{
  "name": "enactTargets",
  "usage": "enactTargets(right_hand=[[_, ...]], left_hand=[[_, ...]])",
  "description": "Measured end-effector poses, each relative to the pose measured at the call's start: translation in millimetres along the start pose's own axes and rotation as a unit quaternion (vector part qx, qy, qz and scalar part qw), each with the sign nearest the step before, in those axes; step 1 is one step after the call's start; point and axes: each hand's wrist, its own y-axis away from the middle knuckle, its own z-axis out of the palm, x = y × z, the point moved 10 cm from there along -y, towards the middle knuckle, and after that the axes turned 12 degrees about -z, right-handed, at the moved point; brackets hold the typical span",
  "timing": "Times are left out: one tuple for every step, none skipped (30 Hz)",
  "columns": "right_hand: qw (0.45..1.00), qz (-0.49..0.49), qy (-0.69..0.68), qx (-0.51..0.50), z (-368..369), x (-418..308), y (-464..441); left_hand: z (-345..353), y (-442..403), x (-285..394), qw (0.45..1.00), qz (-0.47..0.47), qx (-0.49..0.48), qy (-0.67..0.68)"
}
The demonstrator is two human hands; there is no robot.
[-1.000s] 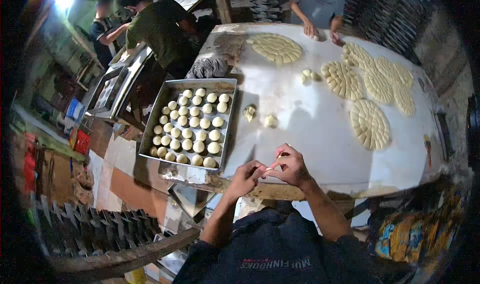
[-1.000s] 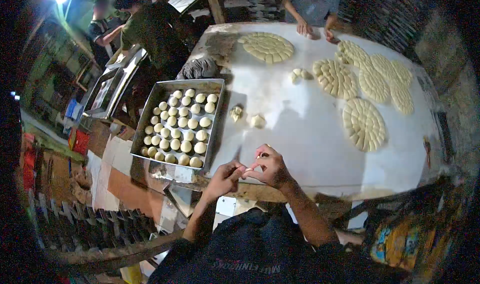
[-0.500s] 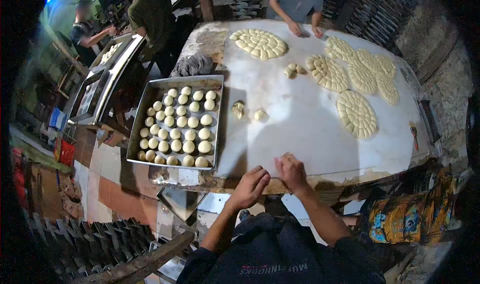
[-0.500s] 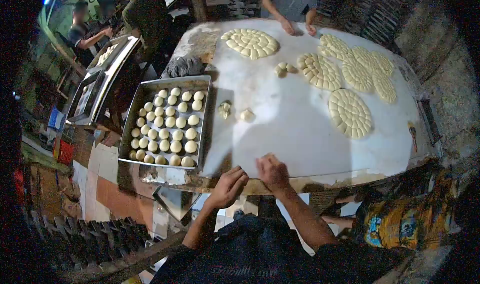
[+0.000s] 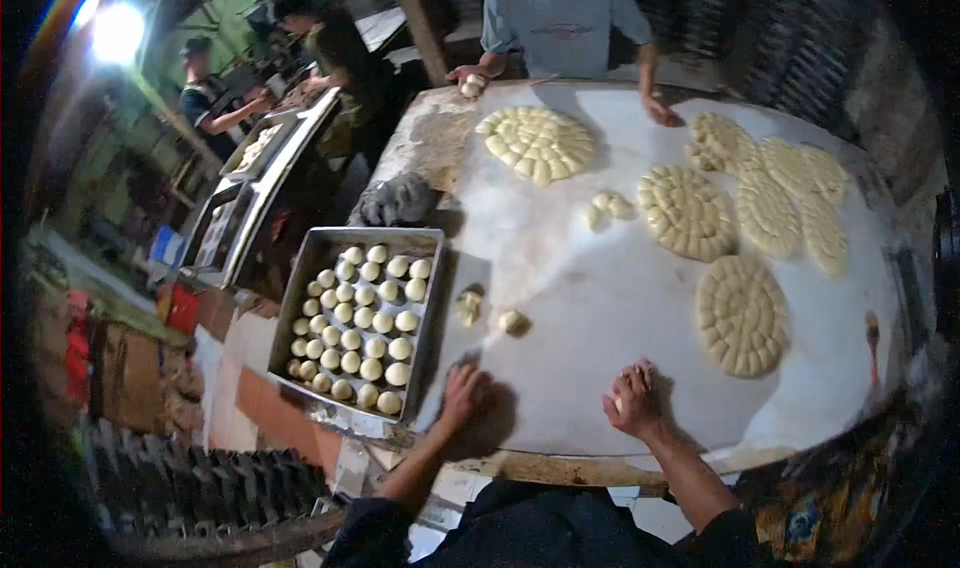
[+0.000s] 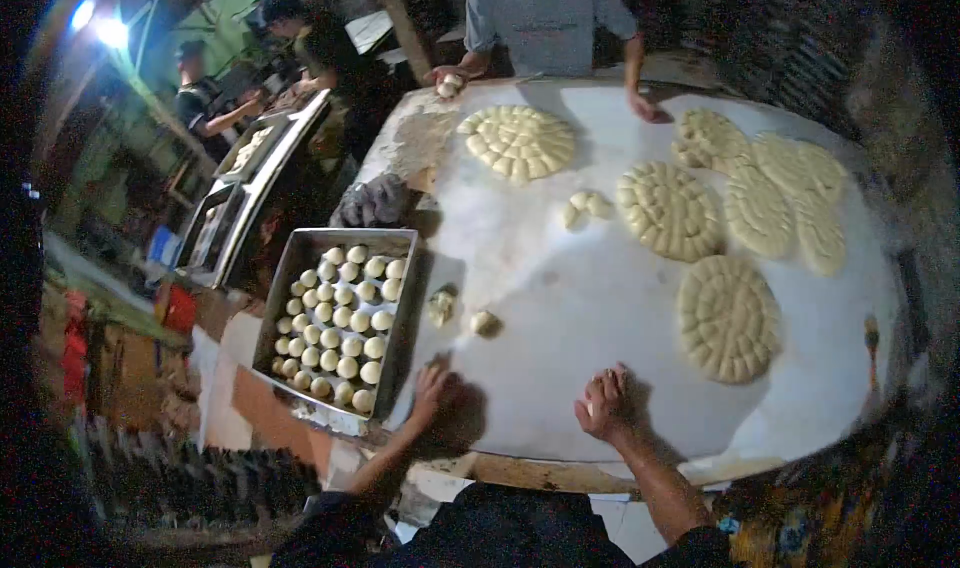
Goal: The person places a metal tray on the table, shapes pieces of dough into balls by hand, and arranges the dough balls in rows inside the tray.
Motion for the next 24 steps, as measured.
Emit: enactTargets(right_hand=[[0.999, 0.040, 0.000, 0.008, 5.5, 4.7, -18.4], [0.999, 0.029, -0.015, 0.007, 17.2, -5.3, -33.2], [1.000, 0.027, -0.010, 0.007, 25.2, -16.1, -45.3], [1.000, 0.021, -0.010, 0.000, 37.8, -24.5, -47.0], [1.000, 0.006, -0.024, -0.016, 60.9, -36.2, -34.6], [0.998, -0.021, -0.042, -0.034, 74.8, -46.1, -16.8], [0.996, -0.050, -0.053, -0.046, 80.1, -51.4, -1.3], [0.994, -0.088, -0.040, -0.049, 70.6, -49.4, 7.1], [0.990, -0.125, -0.027, -0.051, 60.1, -47.7, 15.2], [0.984, -0.129, -0.083, -0.096, 66.7, -22.8, 33.0], [0.989, -0.067, -0.073, -0.110, 56.9, -1.6, 22.1], [0.990, -0.004, -0.061, -0.125, 46.5, 19.7, 12.3], [0.987, 0.057, -0.049, -0.140, 35.1, 40.5, 3.2], [1.000, -0.009, 0.004, 0.001, 21.6, 37.7, -20.6], [1.000, 0.028, -0.009, -0.003, 33.2, 50.1, -30.9], [0.998, 0.065, -0.022, -0.011, 35.6, 46.2, -47.0], [0.996, 0.091, -0.018, 0.001, 25.5, 31.2, -59.1], [0.993, 0.112, -0.011, 0.017, 12.9, 21.6, -70.1], [0.990, 0.120, -0.051, -0.050, 36.3, 18.5, -60.0], [0.997, 0.061, -0.032, -0.046, 55.8, 8.9, -38.0], [0.999, 0.002, -0.012, -0.040, 73.7, -1.9, -15.9], [0.999, -0.025, -0.001, -0.048, 65.1, -2.0, -11.2], [0.997, -0.053, 0.010, -0.054, 55.0, -2.8, -7.6], [0.996, -0.023, -0.038, -0.075, 46.5, 11.6, -3.5]], left_hand=[[4.3, -18.5, 5.0, 0.998, -0.052, -0.020, 0.043], [1.0, -23.7, 17.7, 0.989, -0.029, 0.142, 0.015], [-6.7, -37.3, 44.0, 0.990, -0.086, 0.099, 0.049], [0.3, -46.9, 61.2, 0.984, -0.150, 0.009, 0.099], [14.5, -38.9, 67.9, 0.989, -0.130, 0.004, 0.072], [31.0, -23.3, 75.4, 0.993, -0.109, -0.001, 0.045], [24.6, -4.3, 90.9, 0.996, -0.067, -0.008, 0.062], [10.5, 15.3, 98.6, 0.997, -0.022, -0.013, 0.076], [13.8, 32.4, 84.1, 0.999, 0.035, -0.003, 0.023], [18.6, 47.0, 62.8, 0.995, 0.091, 0.002, -0.030], [15.0, 47.5, 49.8, 0.987, 0.134, -0.048, -0.074], [-1.2, 28.1, 25.9, 0.996, 0.065, 0.008, -0.054], [-17.7, 11.5, 0.9, 0.998, -0.004, 0.064, -0.026], [-29.3, -19.5, -13.1, 0.982, -0.134, 0.097, -0.089], [-34.6, -42.1, 2.8, 0.989, -0.115, 0.087, -0.010], [-51.8, -60.1, 27.9, 0.978, -0.153, 0.142, 0.015], [-26.2, -60.1, 21.0, 0.972, -0.176, 0.152, 0.026], [-9.4, -61.6, 11.0, 0.965, -0.197, 0.168, 0.037], [-5.6, -52.6, 14.3, 0.964, -0.199, 0.171, 0.044], [7.8, -42.0, 29.0, 0.981, -0.146, 0.110, 0.056], [17.9, -30.0, 41.8, 0.992, -0.090, 0.052, 0.067], [6.1, -12.2, 55.5, 0.998, -0.034, 0.045, 0.027], [-7.6, 8.1, 61.7, 0.999, 0.022, 0.040, -0.014], [9.3, 22.8, 35.6, 0.997, 0.062, -0.006, -0.037]])
